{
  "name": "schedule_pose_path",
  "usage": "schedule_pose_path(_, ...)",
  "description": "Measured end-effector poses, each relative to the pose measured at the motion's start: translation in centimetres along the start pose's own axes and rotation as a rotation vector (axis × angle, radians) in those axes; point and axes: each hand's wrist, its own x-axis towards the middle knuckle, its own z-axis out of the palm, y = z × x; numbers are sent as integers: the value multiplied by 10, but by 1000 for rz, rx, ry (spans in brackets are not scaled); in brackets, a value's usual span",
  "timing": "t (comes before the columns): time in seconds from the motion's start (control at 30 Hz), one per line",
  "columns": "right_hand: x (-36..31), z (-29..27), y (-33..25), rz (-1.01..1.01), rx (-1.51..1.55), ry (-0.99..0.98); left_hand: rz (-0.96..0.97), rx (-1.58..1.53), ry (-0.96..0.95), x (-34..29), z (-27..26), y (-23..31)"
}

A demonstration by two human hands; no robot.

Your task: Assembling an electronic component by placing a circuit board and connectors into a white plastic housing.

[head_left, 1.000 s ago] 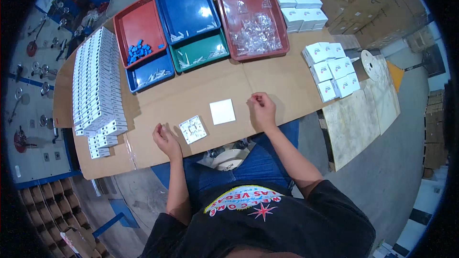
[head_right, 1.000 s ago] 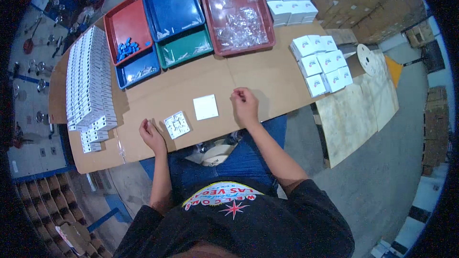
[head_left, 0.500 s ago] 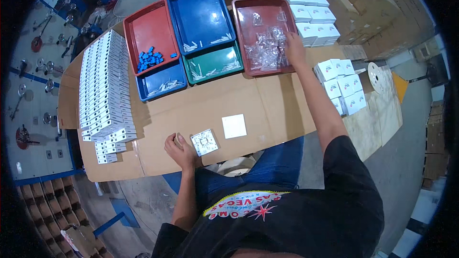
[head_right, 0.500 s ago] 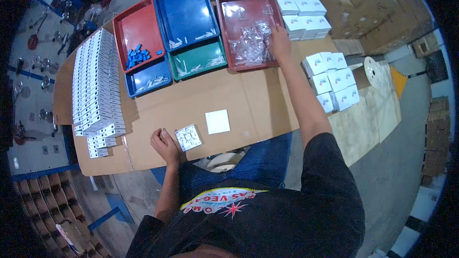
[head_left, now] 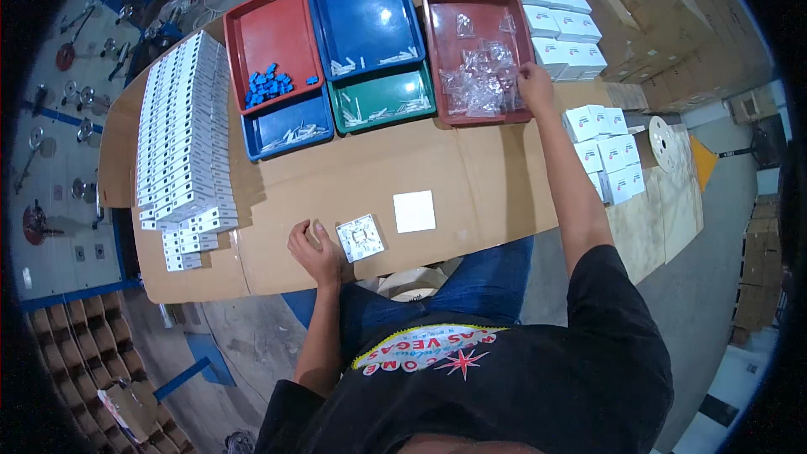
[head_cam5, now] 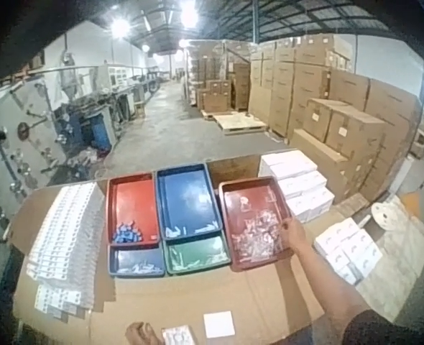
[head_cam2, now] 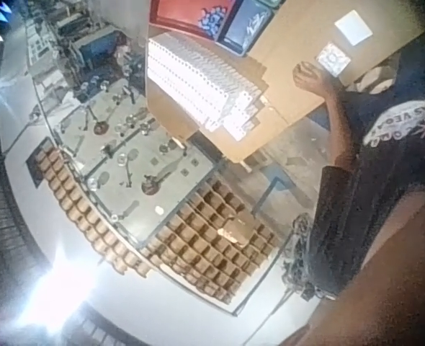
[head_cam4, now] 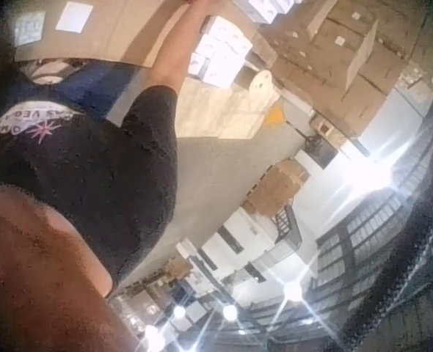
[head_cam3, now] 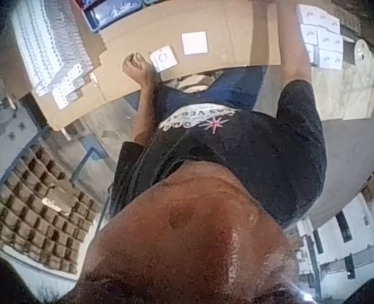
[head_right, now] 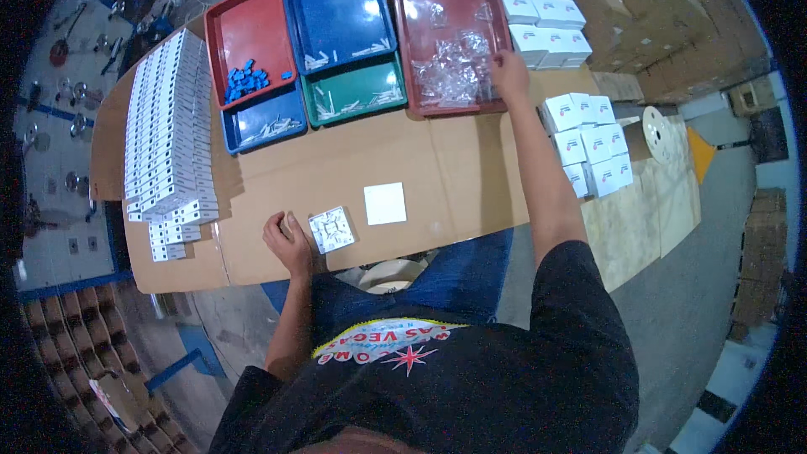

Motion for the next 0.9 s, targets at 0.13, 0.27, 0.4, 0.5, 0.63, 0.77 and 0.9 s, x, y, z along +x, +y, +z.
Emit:
schedule_pose_path(0.13, -34, -23, -4, 267, 455, -141, -21, -201, 54, -5, 1, -1)
schedule_pose_path(0.27, -96, -51, -68, 265, 891, -284, 113, -256, 21, -9, -10, 11)
schedule_pose_path(0.4, -177, -84, -134, 357, 972, -471, -83, -678, -453, -8, -11, 101)
schedule_pose_path(0.5, -228, -92, -171, 382, 1110, -584, -75, -748, -646, -4, -13, 159)
schedule_pose_path(0.63, -258, -95, -200, 430, 1179, -647, -170, -812, -764, -5, -6, 166)
schedule_pose_path(0.77, -263, -96, -196, 456, 1169, -745, -268, -877, -839, -2, -23, 156)
schedule_pose_path(0.9, -266, -96, -211, 390, 1157, -810, -312, -947, -911, -7, -29, 140)
